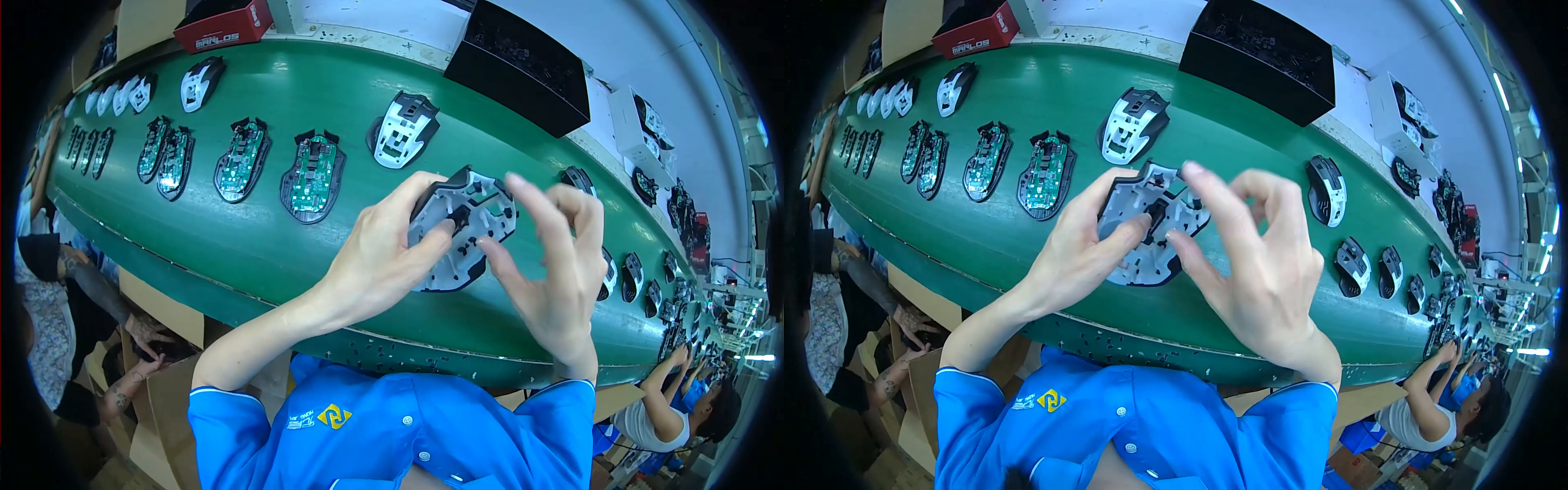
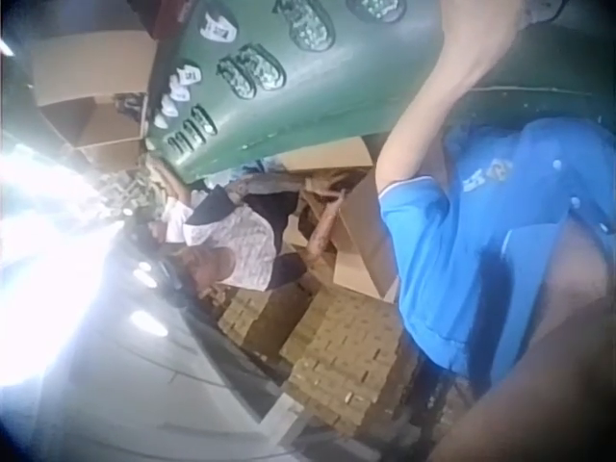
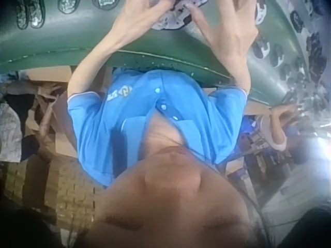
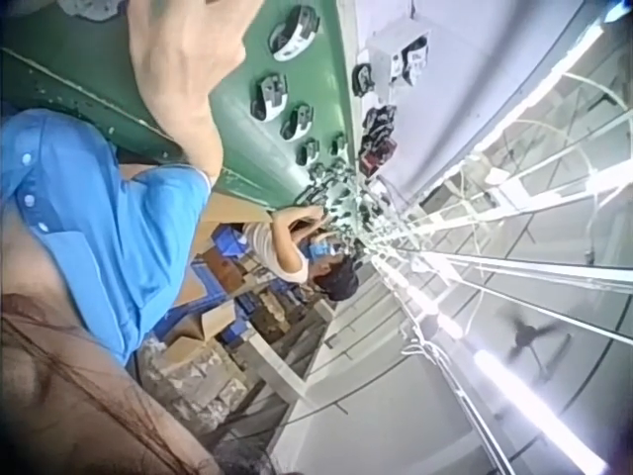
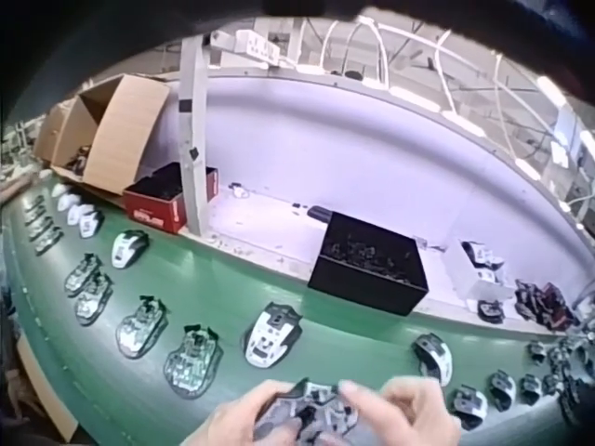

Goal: The person assembles computer mouse shells by taking small components from a box, inserting them into the inside of mouse shells by hand, attaching side panels to the shells, and placing the assembled mouse shells onto the conveyor belt.

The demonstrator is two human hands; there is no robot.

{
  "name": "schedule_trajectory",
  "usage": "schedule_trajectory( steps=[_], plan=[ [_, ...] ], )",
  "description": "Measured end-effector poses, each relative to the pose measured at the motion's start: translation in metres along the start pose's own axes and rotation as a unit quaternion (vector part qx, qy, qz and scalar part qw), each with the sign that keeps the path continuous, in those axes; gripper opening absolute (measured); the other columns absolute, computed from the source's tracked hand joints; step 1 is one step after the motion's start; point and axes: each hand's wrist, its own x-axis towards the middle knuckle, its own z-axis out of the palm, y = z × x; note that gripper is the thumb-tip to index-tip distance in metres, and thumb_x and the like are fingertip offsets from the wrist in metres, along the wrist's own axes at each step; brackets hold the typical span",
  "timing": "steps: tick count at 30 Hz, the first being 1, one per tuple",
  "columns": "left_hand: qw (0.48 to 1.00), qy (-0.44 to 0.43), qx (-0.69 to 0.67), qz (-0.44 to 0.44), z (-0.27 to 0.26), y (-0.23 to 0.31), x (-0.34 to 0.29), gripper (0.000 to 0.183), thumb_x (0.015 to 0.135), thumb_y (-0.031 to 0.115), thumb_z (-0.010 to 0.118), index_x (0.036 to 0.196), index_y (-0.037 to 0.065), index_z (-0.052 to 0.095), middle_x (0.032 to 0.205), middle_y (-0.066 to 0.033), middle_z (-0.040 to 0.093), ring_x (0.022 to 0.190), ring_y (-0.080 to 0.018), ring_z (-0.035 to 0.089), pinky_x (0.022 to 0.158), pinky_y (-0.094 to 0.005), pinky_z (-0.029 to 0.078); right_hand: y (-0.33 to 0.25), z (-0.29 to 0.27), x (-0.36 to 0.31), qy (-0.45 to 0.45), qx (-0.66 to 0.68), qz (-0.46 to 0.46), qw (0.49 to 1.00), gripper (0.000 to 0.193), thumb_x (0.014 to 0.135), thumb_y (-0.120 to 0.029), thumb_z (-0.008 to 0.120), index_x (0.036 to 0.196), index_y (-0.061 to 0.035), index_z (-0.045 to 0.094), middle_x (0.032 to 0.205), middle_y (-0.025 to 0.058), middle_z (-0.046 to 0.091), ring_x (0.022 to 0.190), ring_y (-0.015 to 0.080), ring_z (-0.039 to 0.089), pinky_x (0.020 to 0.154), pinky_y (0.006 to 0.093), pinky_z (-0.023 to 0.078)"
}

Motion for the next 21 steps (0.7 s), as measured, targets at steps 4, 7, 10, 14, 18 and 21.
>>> schedule_trajectory(
  steps=[4, 7, 10, 14, 18, 21],
  plan=[
    [0.998, 0.020, 0.018, 0.057, 0.004, 0.000, 0.001, 0.026, 0.086, 0.009, 0.052, 0.111, 0.000, 0.050, 0.078, -0.0095, 0.061, 0.065, -0.0127, 0.056, 0.060, -0.0298, 0.045, -0.002, 0.012, 0.002, -0.043, 0.144, 0.088, 0.985, 0.057, 0.068, -0.014, 0.078, 0.120, -0.0081, 0.055, 0.101, 0.0120, 0.055, 0.080, 0.0241, 0.061, 0.057, 0.0315, 0.051],
    [0.997, 0.003, 0.042, 0.058, 0.001, 0.005, 0.000, 0.027, 0.087, 0.006, 0.055, 0.112, 0.000, 0.050, 0.092, -0.0060, 0.059, 0.082, -0.0082, 0.054, 0.070, -0.0253, 0.046, 0.003, 0.021, 0.001, -0.049, 0.215, 0.093, 0.971, 0.052, 0.071, -0.010, 0.076, 0.118, -0.0067, 0.056, 0.095, 0.0117, 0.058, 0.079, 0.0228, 0.062, 0.061, 0.0293, 0.052],
    [0.995, 0.002, 0.087, 0.057, -0.002, 0.006, 0.001, 0.025, 0.085, 0.005, 0.056, 0.109, -0.001, 0.051, 0.090, -0.0062, 0.059, 0.080, -0.0083, 0.053, 0.070, -0.0258, 0.045, 0.001, 0.019, 0.006, -0.066, 0.241, 0.120, 0.961, 0.048, 0.072, -0.008, 0.074, 0.116, -0.0061, 0.057, 0.093, 0.0103, 0.059, 0.079, 0.0212, 0.062, 0.062, 0.0278, 0.052],
    [0.998, 0.016, 0.047, 0.035, -0.003, 0.006, 0.001, 0.022, 0.083, 0.005, 0.058, 0.104, -0.001, 0.052, 0.085, -0.0055, 0.058, 0.077, -0.0078, 0.051, 0.069, -0.0257, 0.044, -0.004, 0.023, 0.007, -0.053, 0.231, 0.113, 0.965, 0.045, 0.072, -0.005, 0.073, 0.114, -0.0053, 0.058, 0.091, 0.0090, 0.060, 0.079, 0.0190, 0.062, 0.061, 0.0272, 0.052],
    [0.996, 0.027, 0.073, 0.049, -0.004, 0.009, 0.003, 0.019, 0.083, 0.004, 0.058, 0.100, -0.001, 0.053, 0.084, -0.0055, 0.059, 0.076, -0.0071, 0.051, 0.067, -0.0261, 0.043, 0.003, 0.028, 0.004, -0.054, 0.229, 0.079, 0.969, 0.057, 0.069, -0.005, 0.075, 0.122, -0.0067, 0.054, 0.097, 0.0094, 0.059, 0.080, 0.0196, 0.062, 0.060, 0.0283, 0.053],
    [0.996, 0.039, 0.061, 0.055, -0.006, 0.005, 0.005, 0.020, 0.084, 0.004, 0.058, 0.102, 0.000, 0.052, 0.084, -0.0047, 0.059, 0.077, -0.0068, 0.052, 0.067, -0.0262, 0.044, -0.007, 0.025, 0.004, -0.035, 0.245, 0.140, 0.959, 0.071, 0.068, -0.005, 0.076, 0.131, -0.0091, 0.044, 0.110, 0.0103, 0.055, 0.085, 0.0208, 0.062, 0.060, 0.0285, 0.053]
  ],
)
